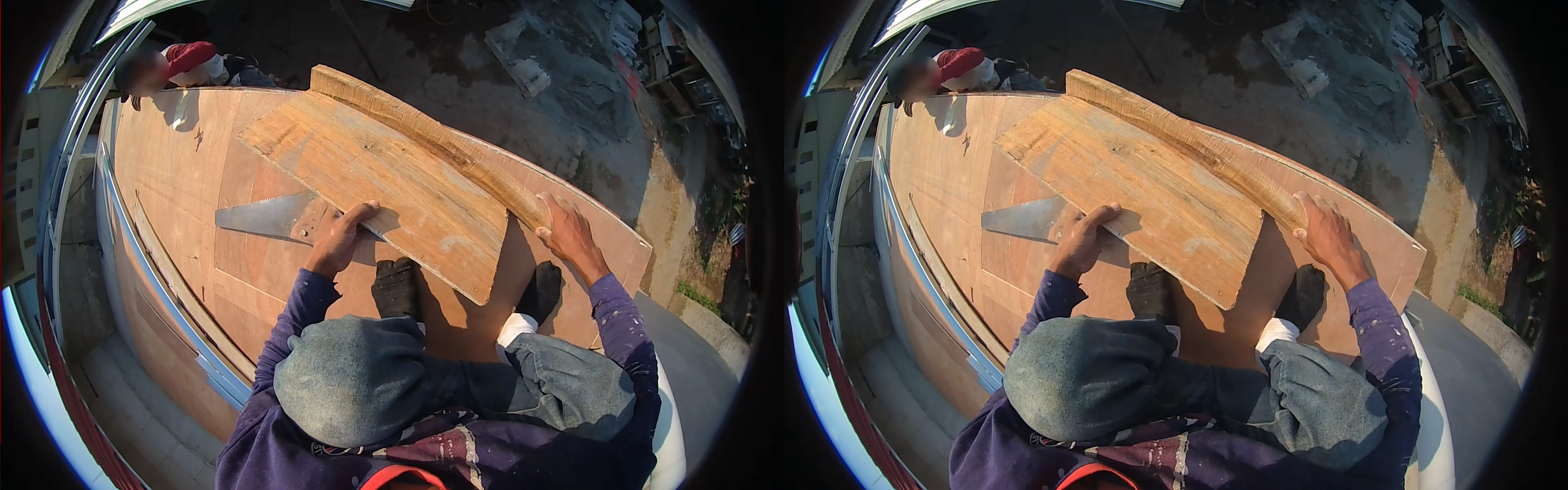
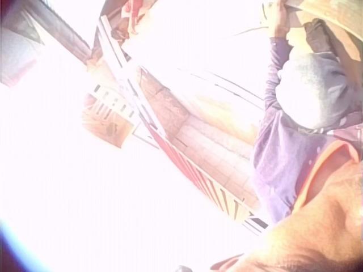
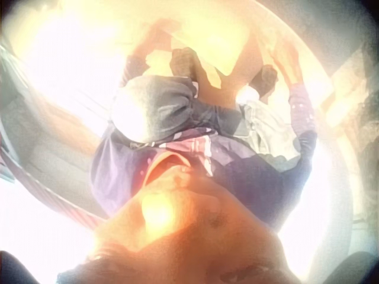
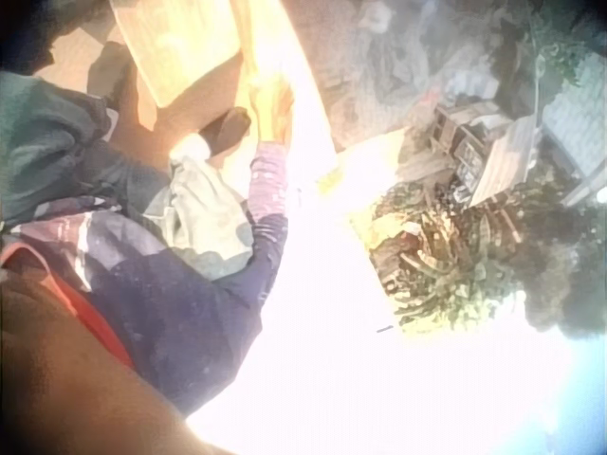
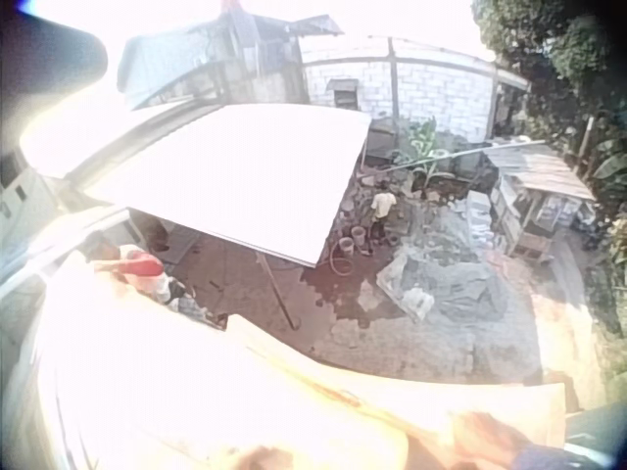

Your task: The recorder uses a hand saw to cut a curved piece of plywood and then uses a tape measure to mark dimensions on a piece of wood.

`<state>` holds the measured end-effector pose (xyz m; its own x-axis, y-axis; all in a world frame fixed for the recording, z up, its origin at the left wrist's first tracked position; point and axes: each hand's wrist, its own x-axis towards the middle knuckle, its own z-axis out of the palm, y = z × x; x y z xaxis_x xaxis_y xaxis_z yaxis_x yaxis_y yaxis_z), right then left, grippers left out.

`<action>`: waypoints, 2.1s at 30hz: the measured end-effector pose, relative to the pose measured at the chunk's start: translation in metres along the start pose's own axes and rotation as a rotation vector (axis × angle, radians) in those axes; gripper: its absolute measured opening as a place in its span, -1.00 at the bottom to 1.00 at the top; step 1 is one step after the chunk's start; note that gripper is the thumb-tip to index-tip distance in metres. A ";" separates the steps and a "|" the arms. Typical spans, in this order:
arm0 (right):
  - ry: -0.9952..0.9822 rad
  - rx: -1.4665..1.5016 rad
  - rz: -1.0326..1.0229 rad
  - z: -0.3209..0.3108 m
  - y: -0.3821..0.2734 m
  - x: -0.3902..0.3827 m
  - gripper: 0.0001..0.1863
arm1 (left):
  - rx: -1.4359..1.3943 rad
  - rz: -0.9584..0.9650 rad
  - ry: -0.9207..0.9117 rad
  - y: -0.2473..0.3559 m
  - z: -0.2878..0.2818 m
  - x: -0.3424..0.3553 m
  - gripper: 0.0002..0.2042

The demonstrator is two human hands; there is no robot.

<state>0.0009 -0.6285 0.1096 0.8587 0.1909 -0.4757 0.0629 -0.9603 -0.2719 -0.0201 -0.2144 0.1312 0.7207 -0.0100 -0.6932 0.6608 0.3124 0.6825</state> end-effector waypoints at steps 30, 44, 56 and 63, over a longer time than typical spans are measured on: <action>-0.011 0.016 0.008 0.005 0.002 0.002 -0.16 | 0.030 0.066 0.059 0.014 0.035 -0.005 -0.67; -0.263 0.255 0.166 -0.002 0.052 -0.010 -0.31 | -0.024 0.185 0.147 0.010 0.028 0.006 -0.81; 0.007 -0.007 0.251 0.068 0.042 -0.043 -0.35 | 0.021 0.175 0.040 0.021 0.025 0.017 -0.87; -0.042 -0.006 0.225 0.046 0.035 -0.049 -0.32 | 0.027 0.136 0.077 0.031 0.024 0.019 -0.87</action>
<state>-0.0626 -0.6618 0.0850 0.8296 -0.0202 -0.5581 -0.1248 -0.9808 -0.1499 0.0187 -0.2275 0.1444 0.7864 0.1041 -0.6090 0.5644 0.2799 0.7766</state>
